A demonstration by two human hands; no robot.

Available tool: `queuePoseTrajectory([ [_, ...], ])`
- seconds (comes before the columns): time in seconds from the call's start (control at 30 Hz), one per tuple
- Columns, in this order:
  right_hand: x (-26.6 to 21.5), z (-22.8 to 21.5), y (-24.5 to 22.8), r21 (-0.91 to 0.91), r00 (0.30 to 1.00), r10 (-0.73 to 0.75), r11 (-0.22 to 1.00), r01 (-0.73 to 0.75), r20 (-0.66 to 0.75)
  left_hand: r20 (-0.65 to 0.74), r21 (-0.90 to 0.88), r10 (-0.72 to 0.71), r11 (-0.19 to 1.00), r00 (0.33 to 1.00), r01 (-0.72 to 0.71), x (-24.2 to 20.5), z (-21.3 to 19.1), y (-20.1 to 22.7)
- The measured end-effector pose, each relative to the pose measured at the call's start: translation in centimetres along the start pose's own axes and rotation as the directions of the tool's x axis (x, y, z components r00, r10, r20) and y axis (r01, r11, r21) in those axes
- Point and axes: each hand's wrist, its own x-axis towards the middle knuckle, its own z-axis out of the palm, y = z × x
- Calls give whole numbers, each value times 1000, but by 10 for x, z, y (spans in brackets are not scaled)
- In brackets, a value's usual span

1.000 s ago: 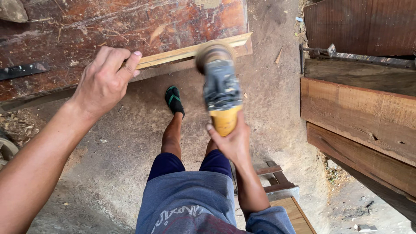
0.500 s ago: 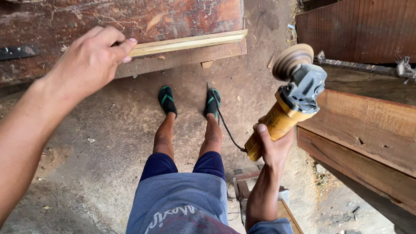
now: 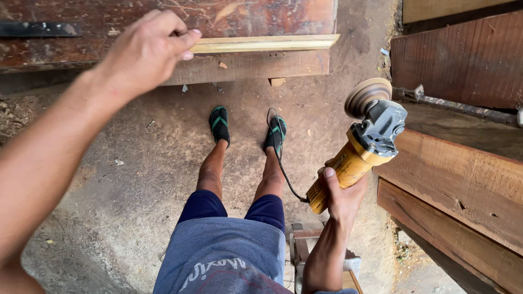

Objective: The person uses pliers to remove a nail from a wooden frame, then picks up a thin wooden stick. They use an angle grinder with a sanding disc to smooth the surface of the stick while holding it against a workbench.

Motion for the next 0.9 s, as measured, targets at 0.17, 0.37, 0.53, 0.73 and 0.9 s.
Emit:
queuePoseTrajectory([
  [0.17, -5, 28, 6, -22, 995, -34, 999, 36, 95, -192, 90, 28, 996, 981, -10, -8, 16, 13],
  [0.37, -9, 90, -2, -118, 982, -110, 985, 129, 155, -307, 59, 69, 997, 949, -54, -11, 3, 15],
  [0.53, -12, 129, -25, -237, 975, -146, 954, 184, 168, -279, -16, 42, 999, 959, -48, -15, 8, 4],
  [0.73, -17, 162, -41, -220, 977, -103, 965, 144, 189, -300, -17, 90, 995, 950, -100, -23, 24, -11],
  [0.9, -21, 179, -42, -246, 969, -139, 951, 188, 202, -295, 21, 72, 997, 953, -69, -23, 26, -12],
])
